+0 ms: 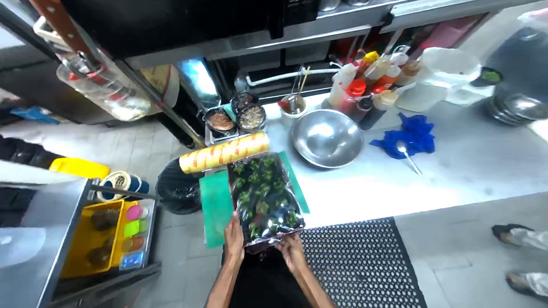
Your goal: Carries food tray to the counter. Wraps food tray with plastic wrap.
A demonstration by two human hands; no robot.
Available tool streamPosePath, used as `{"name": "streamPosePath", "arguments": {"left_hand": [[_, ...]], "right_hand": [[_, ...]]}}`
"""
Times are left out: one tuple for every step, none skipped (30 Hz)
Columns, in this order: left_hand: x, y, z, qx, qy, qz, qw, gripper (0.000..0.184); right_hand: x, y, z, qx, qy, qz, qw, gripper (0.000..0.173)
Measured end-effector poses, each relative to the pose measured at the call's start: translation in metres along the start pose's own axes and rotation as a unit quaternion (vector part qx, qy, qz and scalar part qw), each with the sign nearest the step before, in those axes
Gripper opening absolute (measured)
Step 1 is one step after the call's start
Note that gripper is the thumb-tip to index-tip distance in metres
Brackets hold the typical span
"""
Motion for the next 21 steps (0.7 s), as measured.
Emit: {"name": "streamPosePath", "arguments": {"left_hand": [[-0.003,0.005,0.007,0.006,0.010,-0.007,1.000,0.052],[-0.006,0.009,0.013,0.012,0.014,-0.013,1.000,0.052],[-0.008,0.013,0.020,0.017,0.013,-0.020,1.000,0.052],[-0.011,0.019,0.027,0.014,0.010,-0.027,0.999,0.052],[-0.013,0.024,0.033,0.009,0.008,-0.034,0.999,0.052],[-0.015,0.028,0.037,0.001,0.013,-0.040,0.999,0.051],[-0.016,0.032,0.041,-0.006,0.022,-0.042,0.999,0.051],[-0.016,0.036,0.044,-0.009,0.035,-0.042,0.998,0.051],[-0.017,0.040,0.047,-0.013,0.056,-0.037,0.998,0.051],[-0.016,0.043,0.050,-0.011,0.080,-0.026,0.996,0.051],[-0.015,0.044,0.052,-0.009,0.102,-0.010,0.995,0.051],[-0.011,0.044,0.052,-0.008,0.121,0.002,0.993,0.050],[-0.005,0.042,0.047,-0.016,0.140,0.008,0.990,0.049],[0.004,0.038,0.037,-0.031,0.157,0.011,0.987,0.052],[0.014,0.034,0.021,-0.049,0.164,0.021,0.985,0.061],[0.028,0.029,-0.002,-0.075,0.152,0.026,0.985,0.067],[0.044,0.025,-0.032,-0.105,0.111,0.023,0.988,0.066],[0.063,0.020,-0.069,-0.143,0.038,0.019,0.989,0.061],[0.086,0.013,-0.112,-0.195,-0.056,0.021,0.979,0.053],[0.114,0.003,-0.155,-0.251,-0.152,0.039,0.955,0.049],[0.145,-0.008,-0.196,-0.309,-0.234,0.061,0.920,0.047]], "right_hand": [[-0.003,0.007,-0.006,-0.008,0.003,0.006,1.000,0.042],[-0.008,0.013,-0.010,-0.014,0.006,0.009,1.000,0.040],[-0.013,0.018,-0.013,-0.018,0.002,0.014,1.000,0.038],[-0.020,0.022,-0.014,-0.021,-0.015,0.021,0.999,0.037],[-0.027,0.025,-0.012,-0.027,-0.060,0.027,0.997,0.036],[-0.032,0.026,-0.008,-0.041,-0.133,0.042,0.989,0.038],[-0.034,0.026,-0.003,-0.061,-0.232,0.059,0.969,0.041],[-0.034,0.026,0.003,-0.085,-0.343,0.081,0.932,0.044],[-0.034,0.026,0.010,-0.105,-0.437,0.104,0.887,0.049],[-0.033,0.025,0.019,-0.113,-0.507,0.122,0.846,0.050],[-0.034,0.023,0.030,-0.104,-0.554,0.129,0.816,0.048],[-0.036,0.020,0.042,-0.084,-0.589,0.129,0.793,0.045],[-0.039,0.017,0.055,-0.058,-0.614,0.124,0.777,0.043],[-0.041,0.015,0.067,-0.027,-0.632,0.119,0.766,0.040],[-0.045,0.011,0.079,0.005,-0.643,0.116,0.757,0.039],[-0.049,0.007,0.089,0.038,-0.650,0.114,0.750,0.038],[-0.056,0.002,0.097,0.072,-0.654,0.115,0.744,0.038],[-0.065,-0.006,0.102,0.101,-0.654,0.120,0.740,0.038],[-0.076,-0.015,0.103,0.129,-0.654,0.127,0.734,0.038],[-0.089,-0.025,0.101,0.153,-0.656,0.137,0.727,0.038],[-0.103,-0.035,0.094,0.174,-0.656,0.151,0.719,0.038]]}}
Point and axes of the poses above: each hand's wrist, its own y-axis towards the middle knuckle, its own x-axis out of the back of the hand, z = x × y, the point moved 7 cm from there along y, towards the middle knuckle, and after that the axes turned 12 degrees about -z, right-handed, at the moved point
